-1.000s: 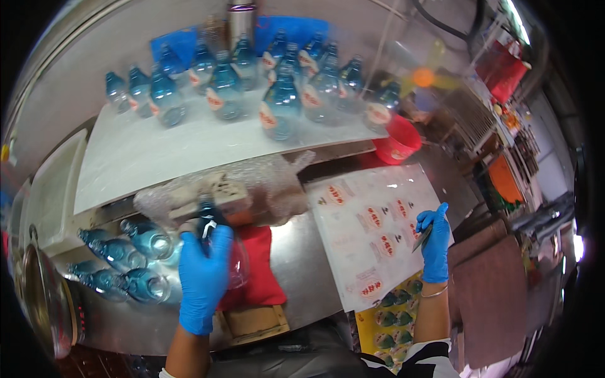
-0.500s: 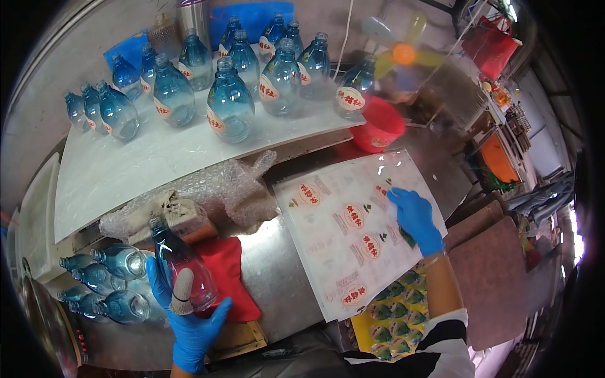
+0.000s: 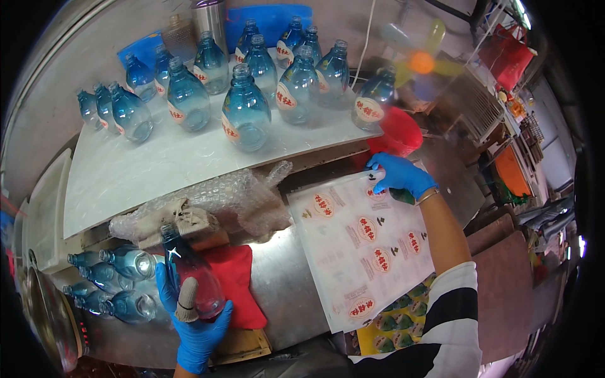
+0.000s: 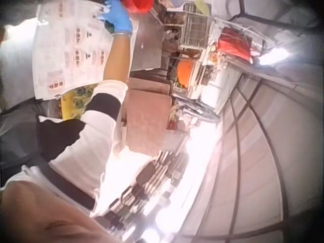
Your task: The person applies circular red labels to the bodies of blue glass bottles. They pick up a bottle, place a label on it, and use a green plastic scraper to smooth the label and remove air bubbles. The labeled bottles are then placed on a nearby shelf.
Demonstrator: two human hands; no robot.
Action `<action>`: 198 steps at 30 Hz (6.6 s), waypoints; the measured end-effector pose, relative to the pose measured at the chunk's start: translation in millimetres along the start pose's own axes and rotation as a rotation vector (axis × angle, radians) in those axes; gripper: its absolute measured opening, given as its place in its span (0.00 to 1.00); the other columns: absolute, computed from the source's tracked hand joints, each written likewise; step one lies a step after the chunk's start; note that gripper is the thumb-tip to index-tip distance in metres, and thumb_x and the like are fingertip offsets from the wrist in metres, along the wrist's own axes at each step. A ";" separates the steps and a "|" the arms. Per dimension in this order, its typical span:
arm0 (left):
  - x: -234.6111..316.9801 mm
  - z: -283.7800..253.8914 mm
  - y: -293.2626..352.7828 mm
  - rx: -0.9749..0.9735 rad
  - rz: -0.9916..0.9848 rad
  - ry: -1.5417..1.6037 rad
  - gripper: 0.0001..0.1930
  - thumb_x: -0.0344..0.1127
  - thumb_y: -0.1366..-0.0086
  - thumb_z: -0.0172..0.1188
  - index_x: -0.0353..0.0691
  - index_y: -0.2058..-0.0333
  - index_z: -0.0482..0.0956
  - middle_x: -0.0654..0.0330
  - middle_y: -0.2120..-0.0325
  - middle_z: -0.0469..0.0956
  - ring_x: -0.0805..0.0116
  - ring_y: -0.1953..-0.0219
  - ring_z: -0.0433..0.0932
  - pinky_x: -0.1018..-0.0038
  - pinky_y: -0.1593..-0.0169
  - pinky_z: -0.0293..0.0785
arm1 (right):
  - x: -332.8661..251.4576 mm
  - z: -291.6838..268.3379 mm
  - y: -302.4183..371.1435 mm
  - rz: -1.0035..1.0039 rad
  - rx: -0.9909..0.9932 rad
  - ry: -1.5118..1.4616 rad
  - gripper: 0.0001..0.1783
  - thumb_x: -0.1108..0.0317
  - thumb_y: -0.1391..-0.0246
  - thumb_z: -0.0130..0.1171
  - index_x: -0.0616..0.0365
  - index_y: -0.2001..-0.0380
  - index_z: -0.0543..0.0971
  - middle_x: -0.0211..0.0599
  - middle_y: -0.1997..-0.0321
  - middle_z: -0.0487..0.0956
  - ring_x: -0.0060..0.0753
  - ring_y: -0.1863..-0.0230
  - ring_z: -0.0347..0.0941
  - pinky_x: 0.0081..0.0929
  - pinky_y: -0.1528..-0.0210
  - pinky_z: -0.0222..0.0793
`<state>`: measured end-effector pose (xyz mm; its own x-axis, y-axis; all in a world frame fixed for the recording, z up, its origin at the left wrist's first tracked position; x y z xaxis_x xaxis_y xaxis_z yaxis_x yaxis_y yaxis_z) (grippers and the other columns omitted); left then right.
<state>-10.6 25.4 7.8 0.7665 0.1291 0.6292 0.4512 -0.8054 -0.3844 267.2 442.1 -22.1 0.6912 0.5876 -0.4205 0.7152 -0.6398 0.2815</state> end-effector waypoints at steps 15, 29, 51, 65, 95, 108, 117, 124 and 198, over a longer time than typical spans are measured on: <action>6.0 1.2 -4.9 0.006 0.063 0.023 0.46 0.36 0.59 0.71 0.49 0.40 0.56 0.47 0.37 0.40 0.45 0.36 0.46 0.56 0.38 0.51 | 6.3 -1.1 -22.7 -0.019 0.072 0.141 0.20 0.53 0.70 0.69 0.53 0.75 0.79 0.39 0.71 0.78 0.41 0.69 0.74 0.33 0.67 0.68; -19.9 3.2 15.6 -0.053 -0.262 0.446 0.56 0.34 0.58 0.71 0.36 0.37 0.38 0.49 0.38 0.47 0.56 0.39 0.55 0.64 0.40 0.57 | 79.2 -111.7 -29.6 0.162 0.605 -0.164 0.10 0.67 0.50 0.54 0.62 0.71 0.79 0.36 0.79 0.76 0.27 0.79 0.69 0.26 0.77 0.65; -36.7 -4.0 3.5 -0.152 -0.081 0.516 0.53 0.39 0.55 0.69 0.38 0.37 0.41 0.57 0.42 0.60 0.64 0.41 0.60 0.64 0.35 0.27 | 26.9 -116.9 7.5 0.082 0.723 0.285 0.12 0.68 0.49 0.55 0.63 0.62 0.76 0.46 0.66 0.78 0.38 0.66 0.75 0.28 0.61 0.69; -24.1 -19.4 -3.9 -0.308 -0.065 0.956 0.56 0.44 0.53 0.67 0.35 0.37 0.33 0.48 0.38 0.48 0.58 0.36 0.49 0.65 0.36 0.43 | -351.0 82.3 51.7 -0.440 -0.308 -0.755 0.11 0.68 0.55 0.61 0.56 0.65 0.80 0.29 0.70 0.79 0.17 0.70 0.70 0.16 0.65 0.64; -33.4 1.2 -44.0 -0.251 -0.739 1.189 0.18 0.36 0.40 0.54 0.35 0.53 0.68 0.57 0.62 0.74 0.70 0.62 0.76 0.76 0.58 0.74 | -317.9 180.3 75.1 -0.106 0.102 -1.305 0.26 0.65 0.66 0.74 0.54 0.72 0.64 0.23 0.74 0.64 0.12 0.76 0.60 0.13 0.75 0.61; -54.2 7.6 -31.9 -0.219 -0.611 1.602 0.20 0.34 0.35 0.47 0.34 0.46 0.62 0.52 0.54 0.72 0.62 0.53 0.72 0.72 0.48 0.70 | -307.7 178.5 70.5 -0.091 -0.063 -1.415 0.12 0.59 0.45 0.56 0.54 0.72 0.69 0.25 0.80 0.69 0.13 0.83 0.61 0.12 0.82 0.57; -31.2 -9.7 -4.2 -0.221 -0.323 1.157 0.39 0.33 0.44 0.58 0.33 0.39 0.45 0.53 0.43 0.57 0.64 0.42 0.59 0.70 0.39 0.55 | -307.6 181.1 71.1 -0.162 -0.045 -1.409 0.10 0.64 0.49 0.60 0.53 0.71 0.69 0.24 0.79 0.69 0.12 0.83 0.61 0.11 0.83 0.57; -34.2 -5.5 -2.8 -0.210 -0.294 1.180 0.40 0.31 0.45 0.59 0.33 0.39 0.45 0.52 0.42 0.56 0.63 0.41 0.58 0.69 0.39 0.55 | -309.9 179.9 72.4 -0.132 -0.029 -1.417 0.12 0.71 0.55 0.65 0.54 0.72 0.70 0.24 0.78 0.70 0.12 0.82 0.63 0.11 0.82 0.60; -36.1 -5.1 -1.8 -0.201 -0.274 1.095 0.45 0.34 0.47 0.58 0.33 0.37 0.38 0.50 0.37 0.44 0.61 0.36 0.48 0.67 0.36 0.45 | -307.5 176.8 85.7 -0.089 0.062 -1.248 0.16 0.67 0.55 0.65 0.58 0.66 0.70 0.28 0.69 0.71 0.11 0.80 0.61 0.12 0.78 0.61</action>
<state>-41.3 19.3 -10.7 -0.2002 -0.1792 0.9632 0.3848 -0.9185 -0.0909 97.7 119.0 -21.1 0.0468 -0.2182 -0.9748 0.7250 -0.6639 0.1834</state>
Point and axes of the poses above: each hand's wrist, its own y-axis away from the middle knuckle, its own z-axis out of the palm, x = y × z, the point moved 5 cm from there along -y, towards the middle knuckle
